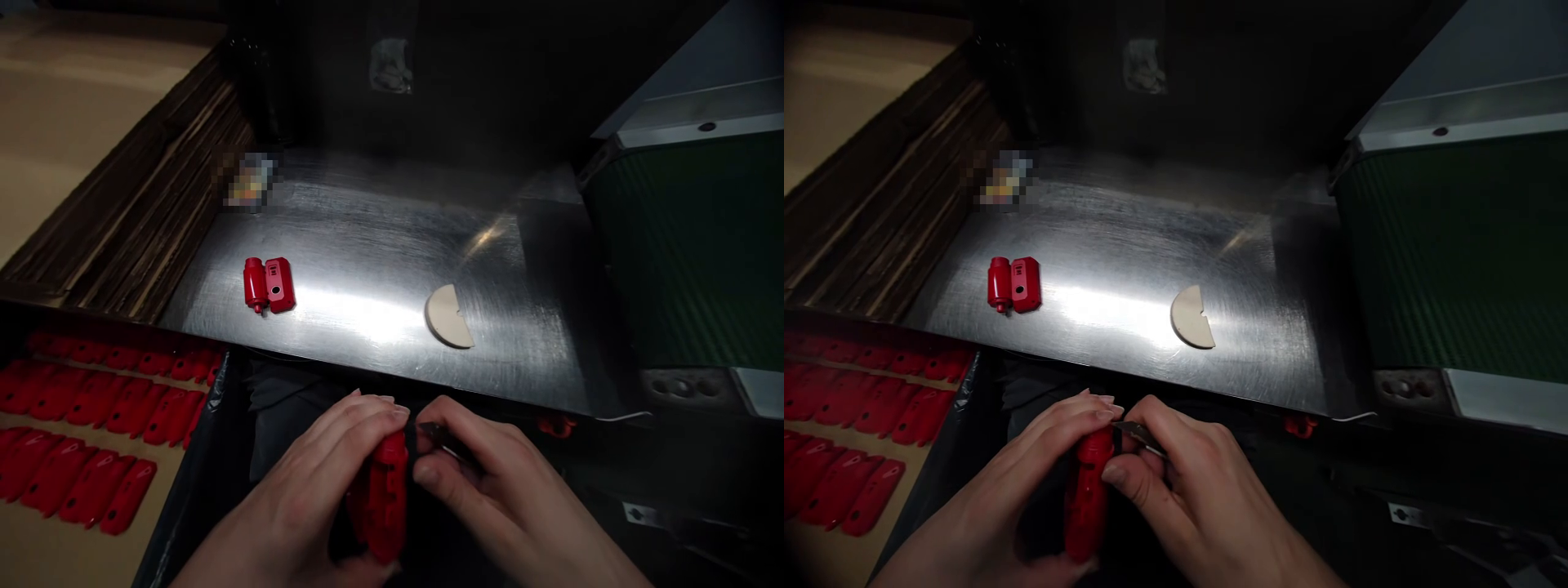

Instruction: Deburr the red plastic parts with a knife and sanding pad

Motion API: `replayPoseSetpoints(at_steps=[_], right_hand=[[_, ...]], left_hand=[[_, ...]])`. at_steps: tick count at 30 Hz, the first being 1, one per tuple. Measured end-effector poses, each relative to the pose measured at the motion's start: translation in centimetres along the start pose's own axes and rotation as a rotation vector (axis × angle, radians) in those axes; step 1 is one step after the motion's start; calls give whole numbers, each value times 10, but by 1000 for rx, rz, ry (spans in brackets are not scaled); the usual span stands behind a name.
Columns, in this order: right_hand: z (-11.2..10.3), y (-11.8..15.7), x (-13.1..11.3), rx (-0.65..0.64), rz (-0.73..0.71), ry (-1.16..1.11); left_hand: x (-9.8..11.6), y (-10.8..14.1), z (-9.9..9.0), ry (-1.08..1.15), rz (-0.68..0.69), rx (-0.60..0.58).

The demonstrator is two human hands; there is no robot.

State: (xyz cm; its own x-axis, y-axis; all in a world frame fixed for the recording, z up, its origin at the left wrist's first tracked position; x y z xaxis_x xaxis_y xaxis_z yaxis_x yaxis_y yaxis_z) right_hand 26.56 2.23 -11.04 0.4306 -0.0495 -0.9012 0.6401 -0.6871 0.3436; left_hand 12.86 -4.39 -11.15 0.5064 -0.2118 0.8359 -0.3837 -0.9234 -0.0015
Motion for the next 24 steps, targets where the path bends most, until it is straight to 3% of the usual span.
replayPoseSetpoints(at_steps=[6, 10, 12, 17, 20, 22, 24], right_hand=[[0, 0, 4, 194, -91, 76], [-23, 11, -4, 559, -223, 337], [-31, 17, -4, 677, -214, 401], [-40, 12, 8, 616, -129, 391], [-73, 3, 25, 710, -49, 618], [-107, -4, 46, 815, 81, 790], [-136, -15, 68, 836, 176, 832]], left_hand=[[2, -6, 1, -98, 34, 40], [0, -3, 5, -213, 25, 25], [-1, -1, 6, -225, 12, 15], [-1, -2, 7, -194, 17, 23], [-12, -3, 7, -104, -58, 23], [-27, -2, 8, 14, -182, 16], [-43, 0, 11, 165, -301, 21]])
Point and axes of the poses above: each hand's wrist, its own y-axis away from the middle knuckle, its own z-axis out of the palm, x = y × z, the point moved 9 cm from there along -y, towards the middle knuckle, and after that the axes turned 4 degrees about -y, right-handed, at the moved point
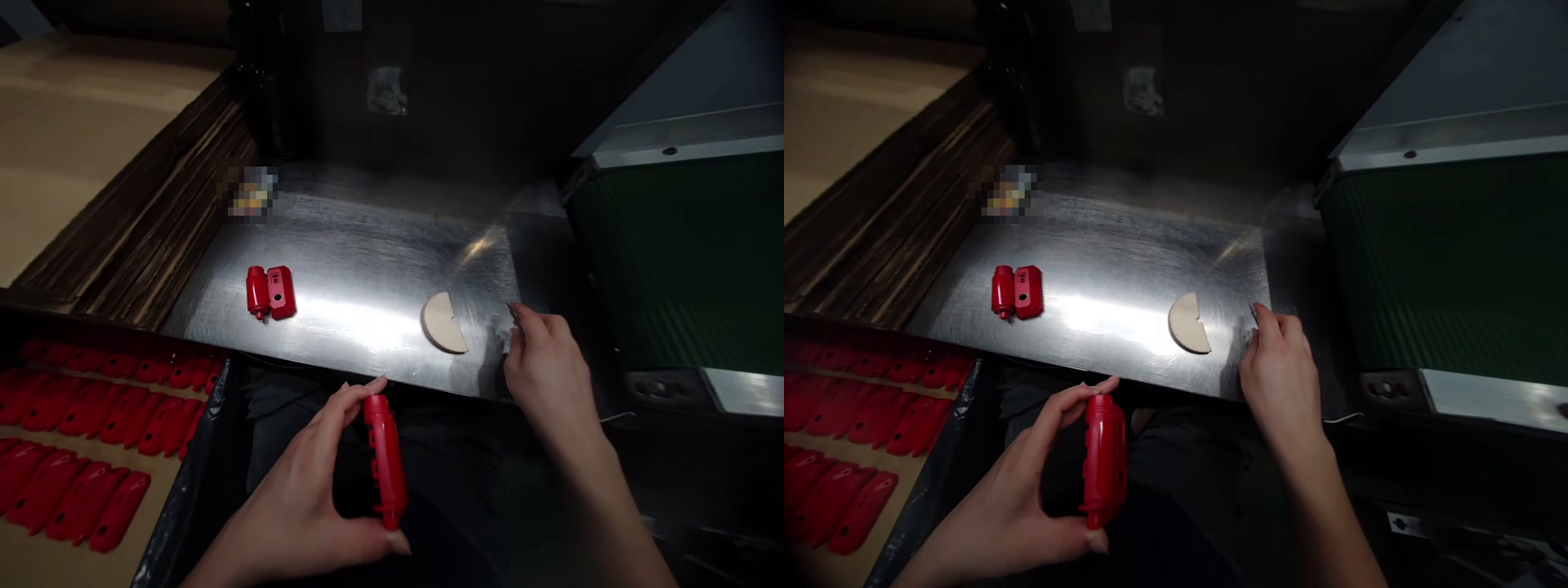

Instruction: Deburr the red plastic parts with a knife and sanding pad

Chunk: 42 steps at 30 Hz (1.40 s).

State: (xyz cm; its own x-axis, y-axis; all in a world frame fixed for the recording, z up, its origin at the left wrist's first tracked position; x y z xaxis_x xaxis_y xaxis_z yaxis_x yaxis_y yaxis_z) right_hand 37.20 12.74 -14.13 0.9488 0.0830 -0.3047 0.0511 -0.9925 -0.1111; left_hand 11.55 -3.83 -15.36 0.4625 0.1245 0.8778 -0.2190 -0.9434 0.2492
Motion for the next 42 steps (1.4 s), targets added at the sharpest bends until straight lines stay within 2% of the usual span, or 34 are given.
replayPoseSetpoints(at_steps=[1, 3, 6, 7, 10, 12, 15, 17, 19, 21, 23, 26, 29, 33, 42], right_hand=[[6, -9, 8, -24, 0, -13], [9, -17, 10, -15, -55, -72], [3, -8, -7, 67, -114, -167], [6, -2, -14, 45, -104, -193], [30, 7, -31, -156, -2, -215], [42, 7, -36, -245, 62, -212], [46, 5, -38, -320, 100, -248], [42, 14, -42, -367, 111, -284], [37, 33, -55, -429, 105, -441], [34, 59, -81, -536, 51, -680], [31, 80, -109, -640, -26, -826], [33, 92, -128, -683, -67, -729], [36, 88, -127, -655, -41, -603], [38, 90, -131, -687, -86, -602], [44, 91, -129, -661, -61, -504]], left_hand=[[-5, -1, 1, 81, -30, -1], [-9, -5, 4, 242, -7, 13], [-10, -9, 11, 435, 114, 43], [-11, -10, 13, 478, 143, 61], [-19, -14, 14, 602, 140, 152], [-27, -16, 8, 728, 93, 258], [-39, -16, -6, 867, 6, 443], [-45, -15, -16, 882, -25, 555], [-52, -14, -24, 876, -40, 638], [-57, -14, -27, 870, -42, 686], [-60, -14, -28, 853, -38, 701], [-60, -16, -26, 773, -53, 687], [-57, -17, -25, 706, -70, 663], [-56, -17, -26, 687, -86, 681], [-58, -18, -28, 655, -138, 704]])
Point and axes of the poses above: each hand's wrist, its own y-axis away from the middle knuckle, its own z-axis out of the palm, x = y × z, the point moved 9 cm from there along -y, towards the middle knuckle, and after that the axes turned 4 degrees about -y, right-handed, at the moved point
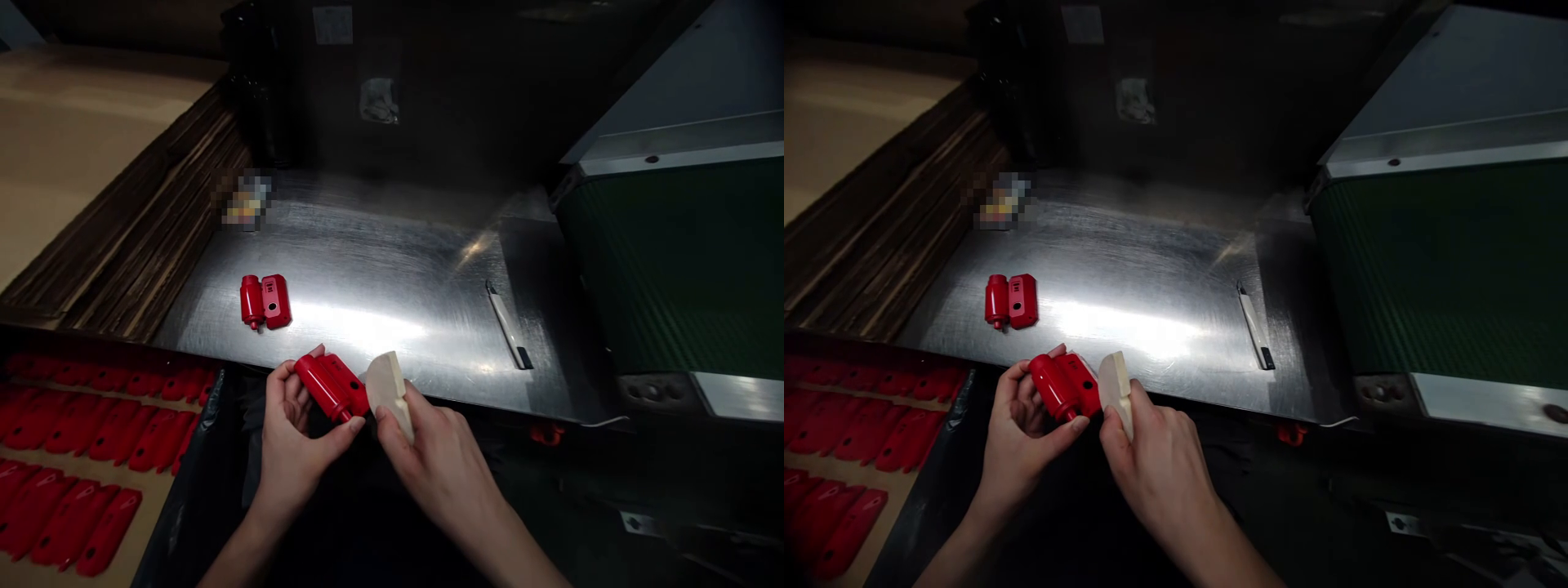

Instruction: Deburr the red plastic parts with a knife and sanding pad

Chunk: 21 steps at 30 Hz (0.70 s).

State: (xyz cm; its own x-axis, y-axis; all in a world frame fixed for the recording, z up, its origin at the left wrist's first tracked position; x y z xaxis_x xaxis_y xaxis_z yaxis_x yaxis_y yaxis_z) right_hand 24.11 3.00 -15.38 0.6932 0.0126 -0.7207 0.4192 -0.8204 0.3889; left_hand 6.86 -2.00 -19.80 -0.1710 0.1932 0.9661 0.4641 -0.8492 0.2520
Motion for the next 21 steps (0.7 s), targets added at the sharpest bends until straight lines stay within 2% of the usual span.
replayPoseSetpoints(at_steps=[3, 13, 16, 18, 21], right_hand=[[3, 3, -1, -42, -17, -13], [1, 3, -5, -17, -8, 30], [3, 1, -10, -60, -40, 19], [-4, -6, -7, -34, -31, 75], [-29, -26, 14, 68, 68, 119]], left_hand=[[0, 0, 1, 1, -3, -8], [2, -3, 0, 0, -5, 5], [2, -4, -3, 19, -20, 0], [3, -3, -2, 91, -51, -29], [3, 1, 6, 252, -131, -113]])
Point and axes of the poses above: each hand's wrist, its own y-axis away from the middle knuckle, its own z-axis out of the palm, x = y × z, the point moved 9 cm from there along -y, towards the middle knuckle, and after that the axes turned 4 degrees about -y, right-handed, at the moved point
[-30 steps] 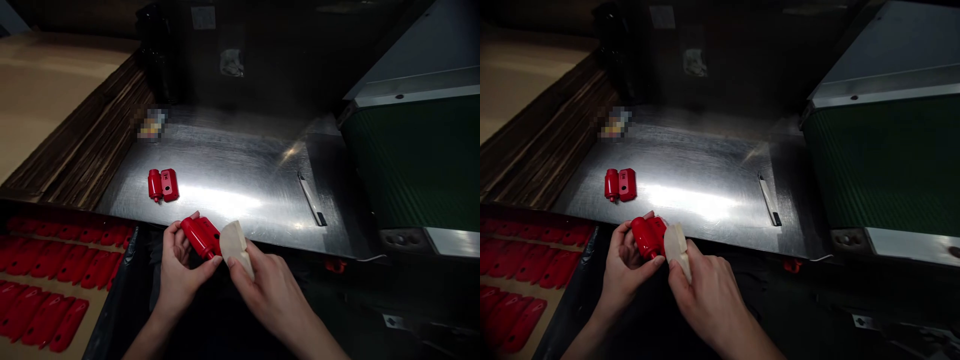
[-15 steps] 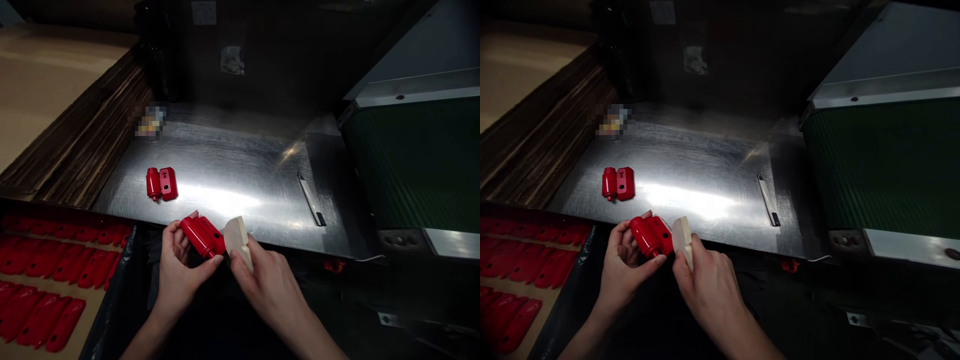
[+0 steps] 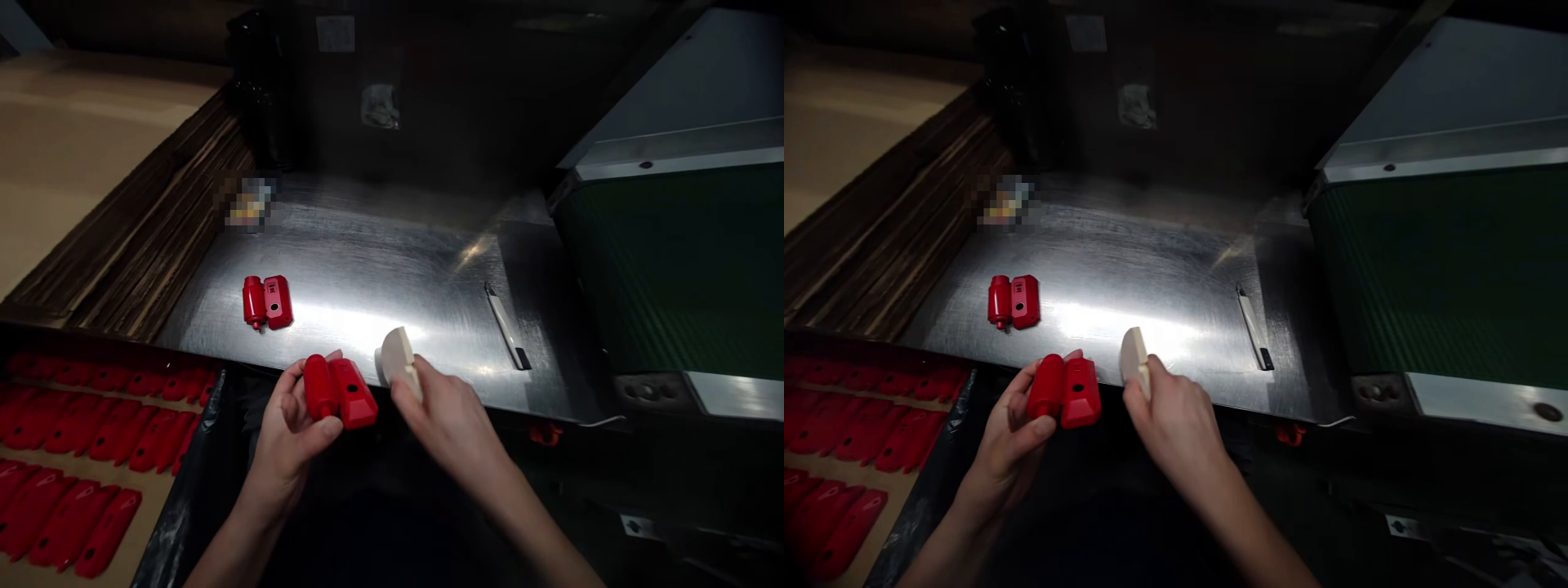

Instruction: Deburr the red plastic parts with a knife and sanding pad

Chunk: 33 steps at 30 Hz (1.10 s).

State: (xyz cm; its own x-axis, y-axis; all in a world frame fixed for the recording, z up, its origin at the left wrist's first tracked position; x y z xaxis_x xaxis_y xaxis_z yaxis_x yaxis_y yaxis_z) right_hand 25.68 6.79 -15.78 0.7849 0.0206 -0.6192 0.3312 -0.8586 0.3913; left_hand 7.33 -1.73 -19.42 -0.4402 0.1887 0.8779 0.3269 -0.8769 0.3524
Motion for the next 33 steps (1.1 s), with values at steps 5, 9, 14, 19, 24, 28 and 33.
replayPoseSetpoints(at_steps=[5, 9, 14, 19, 24, 28, 33], right_hand=[[-39, -22, 46, 107, 147, -37], [-61, 20, 84, 394, 293, 55], [29, 72, 143, -37, 208, -407], [20, 92, 258, 413, 516, -300], [-2, 69, 300, 686, 576, -319], [1, 74, 300, 829, 631, -319], [-5, 147, 291, 962, 668, -245]], left_hand=[[-9, 5, 9, 176, -84, -79], [-13, 11, 4, 259, -150, -93], [-12, 26, 0, 338, -261, -184], [-40, 38, -5, 366, -399, -280], [-79, 43, 4, 427, -431, -366], [-111, 46, 0, 422, -532, -259], [-138, 50, -24, 353, -627, -19]])
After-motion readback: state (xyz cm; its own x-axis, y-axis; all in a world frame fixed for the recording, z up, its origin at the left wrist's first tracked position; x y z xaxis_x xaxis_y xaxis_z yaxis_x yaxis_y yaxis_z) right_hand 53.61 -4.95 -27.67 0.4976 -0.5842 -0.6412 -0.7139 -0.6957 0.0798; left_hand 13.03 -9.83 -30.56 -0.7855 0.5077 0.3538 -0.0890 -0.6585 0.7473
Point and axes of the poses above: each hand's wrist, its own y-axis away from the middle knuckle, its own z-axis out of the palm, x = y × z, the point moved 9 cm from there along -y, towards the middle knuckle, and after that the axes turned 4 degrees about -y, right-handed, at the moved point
